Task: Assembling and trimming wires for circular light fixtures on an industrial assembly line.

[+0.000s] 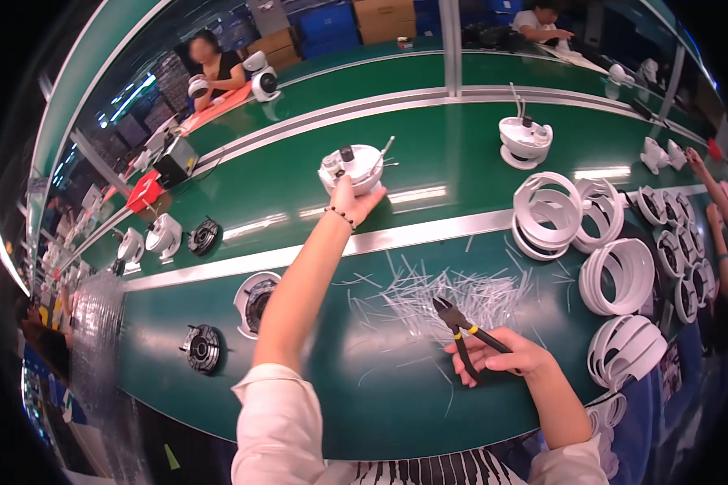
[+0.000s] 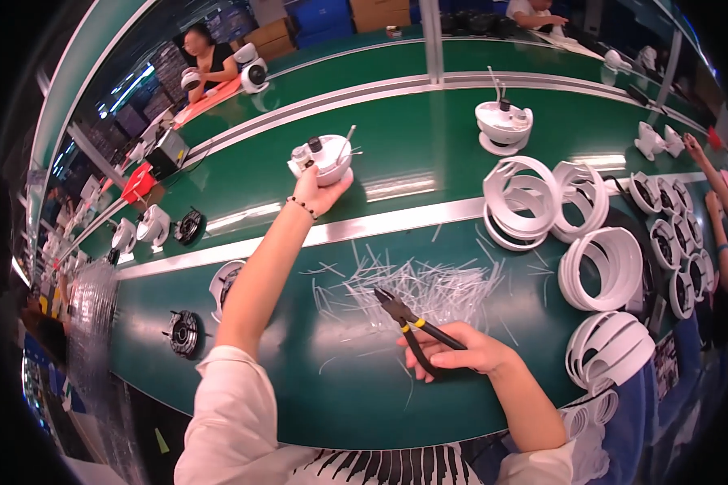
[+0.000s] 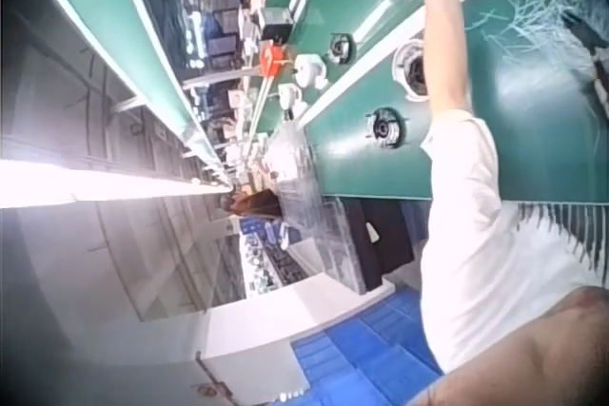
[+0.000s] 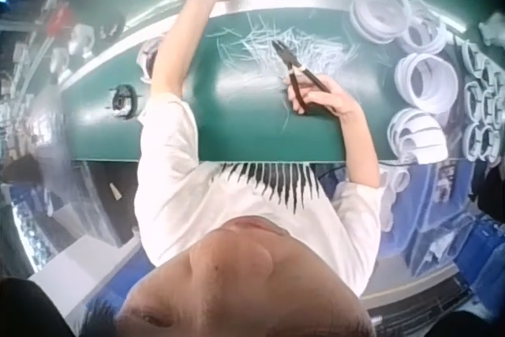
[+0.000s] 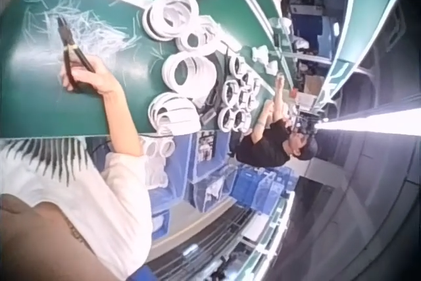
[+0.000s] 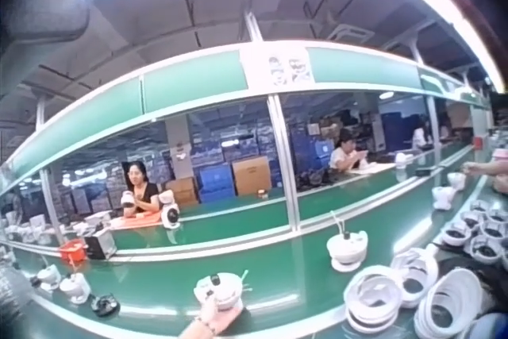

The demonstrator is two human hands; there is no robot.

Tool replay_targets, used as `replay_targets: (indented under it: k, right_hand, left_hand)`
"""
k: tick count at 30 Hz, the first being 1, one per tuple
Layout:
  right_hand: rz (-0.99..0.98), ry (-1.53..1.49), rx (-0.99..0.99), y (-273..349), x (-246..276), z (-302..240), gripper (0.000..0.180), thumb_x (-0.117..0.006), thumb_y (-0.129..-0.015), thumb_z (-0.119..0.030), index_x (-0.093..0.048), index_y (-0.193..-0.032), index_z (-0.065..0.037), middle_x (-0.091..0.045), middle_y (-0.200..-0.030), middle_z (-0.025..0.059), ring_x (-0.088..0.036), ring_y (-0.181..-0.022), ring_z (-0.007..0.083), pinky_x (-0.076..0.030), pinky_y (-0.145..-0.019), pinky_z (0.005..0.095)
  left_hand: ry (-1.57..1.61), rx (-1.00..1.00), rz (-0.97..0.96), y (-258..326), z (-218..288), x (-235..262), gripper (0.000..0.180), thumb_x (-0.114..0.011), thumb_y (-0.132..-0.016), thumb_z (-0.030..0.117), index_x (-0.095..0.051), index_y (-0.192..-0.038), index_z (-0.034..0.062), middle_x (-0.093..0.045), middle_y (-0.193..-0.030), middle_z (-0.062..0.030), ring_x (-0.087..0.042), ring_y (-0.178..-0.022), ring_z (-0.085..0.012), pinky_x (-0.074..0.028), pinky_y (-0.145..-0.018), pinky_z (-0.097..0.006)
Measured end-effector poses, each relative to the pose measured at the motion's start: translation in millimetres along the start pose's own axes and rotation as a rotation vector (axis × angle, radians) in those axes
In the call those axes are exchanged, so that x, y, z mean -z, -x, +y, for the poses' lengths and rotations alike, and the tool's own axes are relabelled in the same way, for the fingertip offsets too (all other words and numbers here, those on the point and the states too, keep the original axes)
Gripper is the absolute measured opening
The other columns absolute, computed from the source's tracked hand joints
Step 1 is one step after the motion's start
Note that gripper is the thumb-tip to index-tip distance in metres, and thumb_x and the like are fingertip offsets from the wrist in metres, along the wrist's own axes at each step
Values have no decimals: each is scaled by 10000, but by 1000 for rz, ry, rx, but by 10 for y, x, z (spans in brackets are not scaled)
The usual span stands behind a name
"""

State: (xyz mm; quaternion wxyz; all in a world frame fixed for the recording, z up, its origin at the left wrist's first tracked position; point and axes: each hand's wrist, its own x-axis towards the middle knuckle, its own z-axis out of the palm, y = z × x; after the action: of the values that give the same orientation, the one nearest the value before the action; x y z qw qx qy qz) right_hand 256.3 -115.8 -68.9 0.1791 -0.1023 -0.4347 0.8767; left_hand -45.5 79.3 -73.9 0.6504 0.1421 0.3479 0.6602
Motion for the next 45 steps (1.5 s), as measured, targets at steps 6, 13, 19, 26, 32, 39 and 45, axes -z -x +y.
replay_targets:
  k: [6, 13, 19, 26, 32, 39, 45]
  right_hand:
    - [21, -24, 72, 55, 9, -34, 543, -539, -789, -159, -332, -1235, 72, -513, -1026, 130, -551, -851, 187, -444, -723, 298]
    - [264, 37, 95, 103, 104, -118, 497, -470, -850, -265, -346, -1237, 21, -516, -1062, 133, -559, -857, 212, -468, -722, 320]
    - [373, 84, -18, 40, 52, -87, 415, -449, -873, -300, -410, -1152, 5, -524, -1055, 122, -557, -837, 171, -483, -668, 286]
    - [455, 120, -39, 18, 47, -42, 443, -435, -875, -322, -384, -1158, 16, -514, -1061, 128, -555, -845, 187, -487, -673, 291]
    - [531, 148, -29, -53, 0, -20, 417, -443, -874, -321, -398, -1124, 9, -517, -981, 106, -553, -786, 166, -483, -626, 280]
    - [692, 255, -20, -35, 21, 35, 339, -497, -853, -325, -491, -947, 1, -494, -749, 26, -493, -540, 81, -419, -413, 227]
    - [688, 278, 20, -60, -42, 33, 354, -532, -832, -340, -492, -965, -14, -514, -807, 37, -520, -616, 91, -446, -485, 228]
  left_hand:
    - [-10, -96, -121, 24, -251, -53, 387, -326, -780, 59, -302, -1140, -79, -412, -1143, -217, -461, -1050, -338, -446, -864, -458]
    - [-541, -5, -260, 1186, -401, -480, 347, -388, -766, 20, -355, -1099, -71, -471, -1073, -180, -542, -954, -285, -517, -778, -384]
    - [-601, -2, -302, 1469, -574, -522, 417, -381, -788, -19, -306, -1194, 36, -445, -1126, -123, -522, -988, -239, -521, -756, -341]
    - [-747, -117, -343, 1624, -630, -600, 450, -384, -815, -4, -250, -1240, 59, -431, -1148, -113, -513, -998, -204, -494, -776, -319]
    - [-812, -177, -374, 1655, -719, -632, 393, -411, -834, -1, -240, -1188, 29, -427, -1049, -85, -502, -882, -142, -450, -739, -246]
    - [-729, -217, -379, 1601, -844, -590, 530, -425, -750, -76, -217, -1220, 56, -357, -1148, -93, -407, -1048, -174, -430, -809, -293]
    - [-685, -179, -301, 1620, -844, -645, 516, -358, -787, -69, -242, -1244, 139, -399, -1164, -83, -459, -1048, -210, -448, -833, -356]
